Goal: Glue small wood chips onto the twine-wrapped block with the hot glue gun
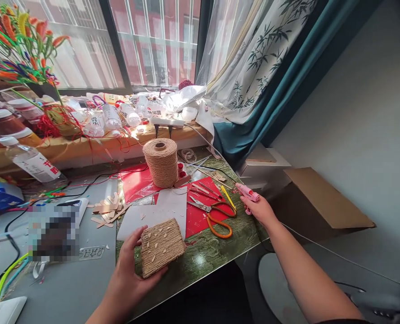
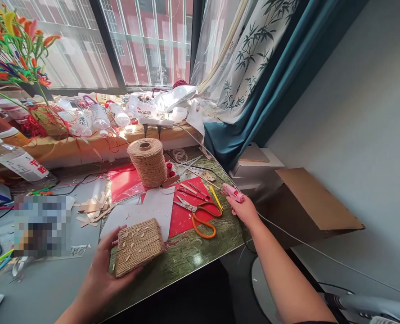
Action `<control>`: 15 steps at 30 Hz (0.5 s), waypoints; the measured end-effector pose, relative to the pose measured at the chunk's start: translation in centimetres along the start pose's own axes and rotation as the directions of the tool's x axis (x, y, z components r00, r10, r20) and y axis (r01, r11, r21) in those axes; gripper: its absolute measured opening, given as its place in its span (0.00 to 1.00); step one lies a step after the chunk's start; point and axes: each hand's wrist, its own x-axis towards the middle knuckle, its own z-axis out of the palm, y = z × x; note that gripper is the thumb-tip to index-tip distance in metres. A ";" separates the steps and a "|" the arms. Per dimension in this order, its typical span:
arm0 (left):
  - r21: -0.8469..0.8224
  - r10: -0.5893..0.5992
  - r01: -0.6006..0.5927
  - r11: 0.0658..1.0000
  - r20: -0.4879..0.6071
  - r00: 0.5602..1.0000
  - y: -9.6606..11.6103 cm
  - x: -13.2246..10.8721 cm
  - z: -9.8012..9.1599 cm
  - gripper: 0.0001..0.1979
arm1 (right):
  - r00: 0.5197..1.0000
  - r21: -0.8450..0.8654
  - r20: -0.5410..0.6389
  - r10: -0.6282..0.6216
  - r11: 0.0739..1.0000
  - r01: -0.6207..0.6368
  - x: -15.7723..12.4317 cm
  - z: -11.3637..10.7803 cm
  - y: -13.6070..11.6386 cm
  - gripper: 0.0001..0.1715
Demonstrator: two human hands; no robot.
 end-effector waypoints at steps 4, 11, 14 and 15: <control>0.000 -0.038 0.038 0.999 -0.028 0.999 -0.1 0.0 0.3 0.48 | 0.997 -0.061 -0.068 0.046 0.997 -0.050 0.2 -0.2 1.6 0.30; -0.044 0.003 -0.006 0.999 -0.050 0.999 -0.7 -0.2 0.7 0.49 | 0.995 -0.148 -0.064 -0.076 0.987 0.066 0.6 0.3 1.4 0.29; -0.039 0.017 -0.019 0.999 -0.039 0.999 -1.2 -0.2 0.6 0.49 | 0.994 -0.166 -0.081 -0.076 0.984 0.061 0.5 0.4 0.9 0.27; -0.035 0.024 -0.025 0.999 -0.023 0.999 -1.4 -0.2 0.5 0.50 | 0.992 -0.172 -0.090 -0.084 0.983 0.068 0.4 0.5 0.7 0.26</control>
